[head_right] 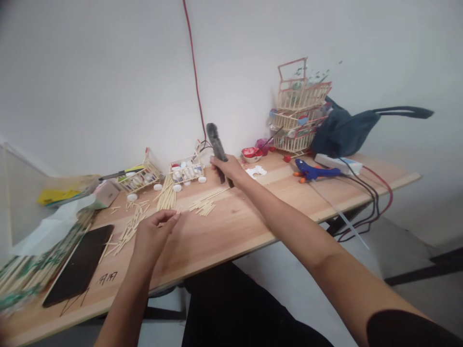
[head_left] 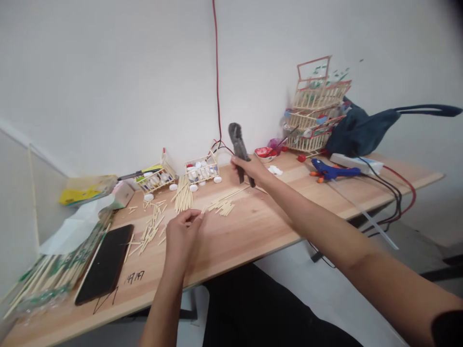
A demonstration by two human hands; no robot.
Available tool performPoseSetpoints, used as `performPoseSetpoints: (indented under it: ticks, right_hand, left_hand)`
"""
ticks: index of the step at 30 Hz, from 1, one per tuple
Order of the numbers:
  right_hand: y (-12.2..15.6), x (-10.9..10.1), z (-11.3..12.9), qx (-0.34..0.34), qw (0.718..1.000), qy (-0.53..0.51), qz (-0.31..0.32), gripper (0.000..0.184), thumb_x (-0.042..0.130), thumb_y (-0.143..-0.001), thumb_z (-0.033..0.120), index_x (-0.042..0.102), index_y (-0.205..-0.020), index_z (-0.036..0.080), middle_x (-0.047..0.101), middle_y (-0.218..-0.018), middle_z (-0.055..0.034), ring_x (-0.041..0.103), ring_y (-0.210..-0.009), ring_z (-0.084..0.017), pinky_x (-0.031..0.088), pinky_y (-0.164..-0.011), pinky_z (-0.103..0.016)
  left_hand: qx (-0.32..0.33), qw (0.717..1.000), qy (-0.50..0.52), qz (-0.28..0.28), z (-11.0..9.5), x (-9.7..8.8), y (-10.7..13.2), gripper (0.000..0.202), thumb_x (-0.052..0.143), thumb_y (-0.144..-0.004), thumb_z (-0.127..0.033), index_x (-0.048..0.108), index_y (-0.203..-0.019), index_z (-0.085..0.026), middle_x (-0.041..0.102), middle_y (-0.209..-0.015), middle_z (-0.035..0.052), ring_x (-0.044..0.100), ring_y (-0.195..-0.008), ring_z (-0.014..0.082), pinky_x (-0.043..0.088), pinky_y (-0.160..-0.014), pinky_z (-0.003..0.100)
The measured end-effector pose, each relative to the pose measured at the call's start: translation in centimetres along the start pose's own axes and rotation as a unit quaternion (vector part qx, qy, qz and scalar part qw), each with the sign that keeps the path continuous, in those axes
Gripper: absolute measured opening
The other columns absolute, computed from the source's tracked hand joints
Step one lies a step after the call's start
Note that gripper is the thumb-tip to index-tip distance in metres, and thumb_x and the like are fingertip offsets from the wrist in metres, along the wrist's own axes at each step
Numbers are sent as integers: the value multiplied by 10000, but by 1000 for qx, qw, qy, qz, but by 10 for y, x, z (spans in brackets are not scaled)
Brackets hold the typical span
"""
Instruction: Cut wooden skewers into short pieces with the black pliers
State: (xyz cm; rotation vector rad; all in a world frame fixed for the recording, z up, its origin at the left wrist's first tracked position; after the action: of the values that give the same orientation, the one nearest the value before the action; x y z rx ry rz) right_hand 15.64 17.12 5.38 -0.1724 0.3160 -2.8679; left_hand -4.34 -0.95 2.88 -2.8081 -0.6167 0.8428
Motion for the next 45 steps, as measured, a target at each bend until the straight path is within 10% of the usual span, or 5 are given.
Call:
performPoseSetpoints:
  ticks: [6,15,28,38,45]
  right_hand:
    - [-15,-54,-35,34,966,-241,-93,190,666,-812,309,565,-752,159,561,-591,29,515,-493,-78,446,-468,-196]
    - [-21,-60,-38,36,949,-302,-85,206,651,-827,340,575,-778,155,576,-611,24,540,-514,-85,474,-490,-205]
    - [-19,-66,-31,-2,962,-249,-113,224,678,-806,346,563,-763,158,568,-596,29,532,-485,-80,502,-518,-219]
    - [-18,-70,-32,13,970,-210,-125,247,684,-795,362,544,-763,161,548,-578,35,521,-475,-78,470,-480,-205]
    - [-11,-46,-26,18,988,-150,-40,210,688,-765,311,622,-804,115,497,-533,48,457,-435,-62,382,-401,-182]
  left_hand:
    - [88,975,-204,9,-25,46,-21,121,569,-764,-211,685,-748,-178,671,-782,55,600,-776,204,418,-722,316]
    - [149,944,-293,-5,-28,72,-18,177,519,-827,-238,677,-761,-189,652,-816,67,578,-818,227,408,-737,337]
    - [-6,930,-366,-45,38,-61,13,240,489,-809,-329,663,-880,-180,675,-876,94,604,-830,259,421,-755,349]
    - [-42,920,-390,-15,54,-64,14,188,383,-842,-292,538,-791,-201,652,-859,124,600,-809,280,412,-707,354]
    - [-54,982,-149,-100,33,-64,17,273,554,-773,-376,642,-947,-184,673,-845,59,594,-770,209,417,-730,312]
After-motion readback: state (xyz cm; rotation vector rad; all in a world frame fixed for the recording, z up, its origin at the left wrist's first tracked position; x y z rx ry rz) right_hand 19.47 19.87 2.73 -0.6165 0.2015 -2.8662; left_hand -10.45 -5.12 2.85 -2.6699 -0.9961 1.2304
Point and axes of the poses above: each hand's wrist, its own y-axis away from the middle knuckle, its own x-axis out of the palm, z = x × y, the point moved 8 cm from there along -y, towards the middle knuckle
